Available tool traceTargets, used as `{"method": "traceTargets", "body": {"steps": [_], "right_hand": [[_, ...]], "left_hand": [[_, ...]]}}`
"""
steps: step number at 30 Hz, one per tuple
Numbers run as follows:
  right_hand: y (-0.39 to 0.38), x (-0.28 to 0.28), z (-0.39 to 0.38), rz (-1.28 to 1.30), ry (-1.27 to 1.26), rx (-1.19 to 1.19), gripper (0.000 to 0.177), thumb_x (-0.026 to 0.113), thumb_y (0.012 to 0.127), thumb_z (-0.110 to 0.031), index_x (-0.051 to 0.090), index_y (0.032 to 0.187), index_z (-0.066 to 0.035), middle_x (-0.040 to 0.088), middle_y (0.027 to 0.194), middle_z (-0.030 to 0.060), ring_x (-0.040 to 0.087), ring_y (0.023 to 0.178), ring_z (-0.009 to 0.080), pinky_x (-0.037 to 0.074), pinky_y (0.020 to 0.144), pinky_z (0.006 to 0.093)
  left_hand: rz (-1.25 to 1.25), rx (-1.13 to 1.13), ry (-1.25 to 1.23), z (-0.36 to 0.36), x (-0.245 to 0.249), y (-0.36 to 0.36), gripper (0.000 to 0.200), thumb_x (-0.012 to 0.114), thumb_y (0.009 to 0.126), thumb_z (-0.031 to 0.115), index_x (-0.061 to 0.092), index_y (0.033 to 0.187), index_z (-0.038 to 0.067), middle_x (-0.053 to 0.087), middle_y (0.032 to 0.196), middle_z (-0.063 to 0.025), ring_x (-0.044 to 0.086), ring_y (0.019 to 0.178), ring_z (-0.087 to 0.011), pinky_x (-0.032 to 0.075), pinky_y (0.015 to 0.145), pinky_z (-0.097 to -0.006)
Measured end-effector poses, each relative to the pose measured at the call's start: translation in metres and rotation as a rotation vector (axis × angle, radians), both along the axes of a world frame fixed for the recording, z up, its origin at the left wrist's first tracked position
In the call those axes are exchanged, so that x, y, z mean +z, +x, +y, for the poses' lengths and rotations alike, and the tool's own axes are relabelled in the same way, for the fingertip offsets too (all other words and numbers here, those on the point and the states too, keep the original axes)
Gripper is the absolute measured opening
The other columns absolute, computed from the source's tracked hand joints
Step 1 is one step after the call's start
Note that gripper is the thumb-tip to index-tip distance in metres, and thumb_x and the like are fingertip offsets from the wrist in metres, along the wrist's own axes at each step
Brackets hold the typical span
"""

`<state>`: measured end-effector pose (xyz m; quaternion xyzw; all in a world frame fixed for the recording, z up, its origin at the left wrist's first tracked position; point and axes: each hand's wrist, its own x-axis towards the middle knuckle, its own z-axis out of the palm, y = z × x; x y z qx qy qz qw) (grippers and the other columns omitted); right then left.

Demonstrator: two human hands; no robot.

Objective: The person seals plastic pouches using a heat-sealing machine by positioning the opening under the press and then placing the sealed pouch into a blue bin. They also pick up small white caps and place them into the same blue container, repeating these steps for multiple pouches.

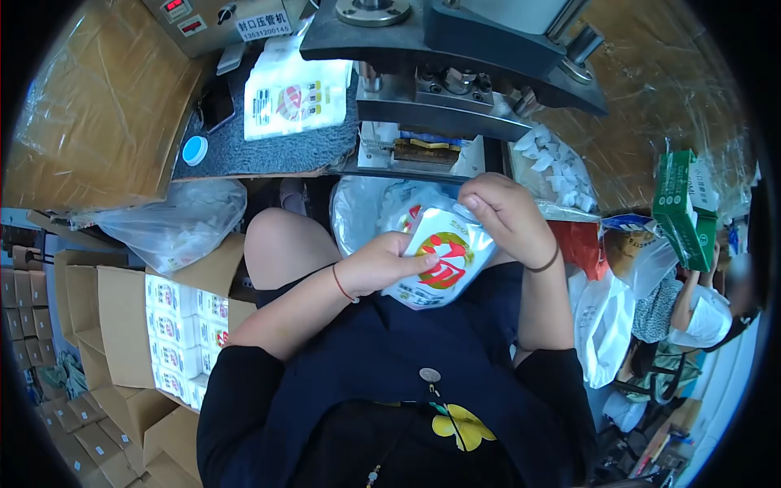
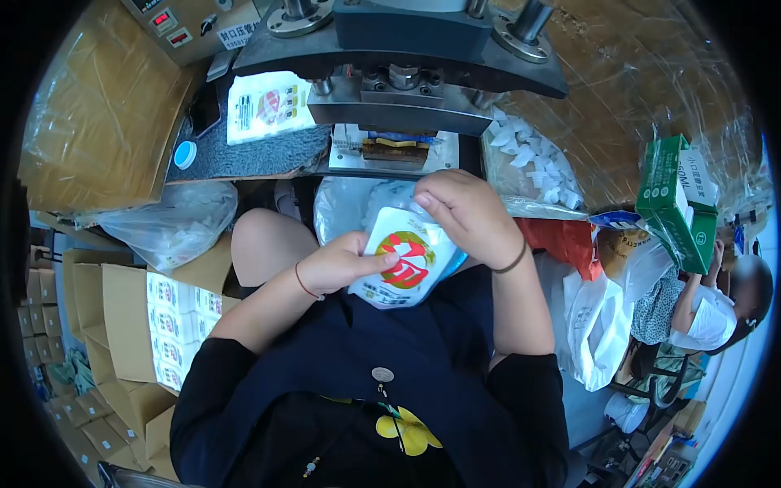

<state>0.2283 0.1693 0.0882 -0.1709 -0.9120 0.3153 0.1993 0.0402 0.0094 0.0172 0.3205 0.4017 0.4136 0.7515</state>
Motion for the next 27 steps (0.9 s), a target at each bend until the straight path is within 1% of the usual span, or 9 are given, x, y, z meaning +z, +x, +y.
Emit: {"method": "traceTargets", "body": {"steps": [7,13,15,16,17,18,20,24,27], "right_hand": [[0.052,-0.028,0.064,-0.265,0.476,-0.643,0.027,0.063,0.094,-0.015,0.065,0.120,-0.007,0.067,0.107,0.0185,0.063,0.101,0.0415,0.053,0.081,0.0497],[0.068,-0.071,0.089,-0.297,0.523,-0.502,0.015,0.062,0.091,-0.014,0.068,0.097,-0.002,0.067,0.093,0.0209,0.063,0.093,0.0429,0.051,0.085,0.0496],[0.081,-0.091,0.096,-0.432,0.411,-0.558,0.027,0.061,0.094,-0.017,0.068,0.112,0.002,0.068,0.113,0.0243,0.062,0.108,0.0435,0.047,0.098,0.0513],[0.089,-0.105,0.103,-0.364,0.452,-0.536,0.027,0.059,0.094,-0.015,0.068,0.114,0.002,0.068,0.116,0.0242,0.061,0.111,0.0432,0.045,0.102,0.0507],[0.093,-0.118,0.113,-0.288,0.403,-0.554,0.027,0.059,0.093,-0.013,0.067,0.114,0.002,0.068,0.114,0.0247,0.060,0.111,0.0433,0.045,0.102,0.0500],[0.094,-0.117,0.114,-0.174,0.412,-0.531,0.026,0.059,0.091,-0.009,0.066,0.113,0.002,0.067,0.113,0.0247,0.060,0.110,0.0427,0.045,0.100,0.0495],[0.095,-0.109,0.115,-0.221,0.342,-0.537,0.022,0.060,0.092,-0.006,0.064,0.111,0.004,0.065,0.113,0.0237,0.060,0.107,0.0429,0.046,0.097,0.0482],[0.102,-0.080,0.101,0.018,0.330,-0.565,0.027,0.056,0.100,-0.011,0.061,0.121,0.005,0.064,0.116,0.0211,0.060,0.109,0.0361,0.046,0.099,0.0420],[0.113,-0.093,0.097,0.278,0.258,-0.651,0.032,0.046,0.109,-0.020,0.058,0.124,0.005,0.063,0.119,0.0176,0.059,0.108,0.0263,0.045,0.099,0.0365]], "left_hand": [[-0.128,0.209,-0.015,0.024,-0.014,-0.011,0.035,0.067,0.091,0.002,0.064,0.126,-0.004,0.072,0.117,-0.0138,0.071,0.102,-0.0201,0.057,0.092,-0.0355],[-0.235,0.235,0.010,0.060,-0.033,-0.041,0.044,0.076,0.089,0.007,0.060,0.129,-0.003,0.071,0.120,-0.0147,0.069,0.110,-0.0234,0.056,0.097,-0.0405],[0.710,0.583,0.369,0.069,-0.031,-0.059,0.064,0.083,0.086,0.015,0.046,0.137,0.001,0.059,0.122,-0.0098,0.063,0.103,-0.0183,0.055,0.091,-0.0352],[0.657,0.918,0.458,0.077,-0.025,-0.079,0.063,0.081,0.087,0.016,0.045,0.136,0.001,0.053,0.124,-0.0149,0.061,0.103,-0.0230,0.054,0.090,-0.0365],[1.176,1.164,0.718,0.077,-0.004,-0.110,0.064,0.080,0.085,0.012,0.044,0.137,0.001,0.049,0.130,-0.0216,0.058,0.113,-0.0321,0.050,0.098,-0.0432],[1.571,1.229,0.762,0.076,0.008,-0.138,0.062,0.075,0.087,0.019,0.046,0.138,0.002,0.049,0.133,-0.0248,0.050,0.128,-0.0387,0.042,0.108,-0.0485],[1.901,0.770,0.589,0.078,-0.016,-0.187,0.060,0.070,0.089,0.030,0.050,0.139,0.004,0.047,0.143,-0.0242,0.044,0.138,-0.0393,0.035,0.113,-0.0524],[1.840,0.372,0.651,0.016,-0.017,-0.155,0.066,0.075,0.082,0.044,0.057,0.137,0.011,0.045,0.151,-0.0208,0.041,0.142,-0.0374,0.033,0.114,-0.0541],[1.706,0.561,0.889,-0.007,-0.058,-0.144,0.023,0.058,0.096,0.010,0.064,0.118,0.007,0.065,0.111,-0.0147,0.064,0.108,-0.0332,0.052,0.092,-0.0425]]}}
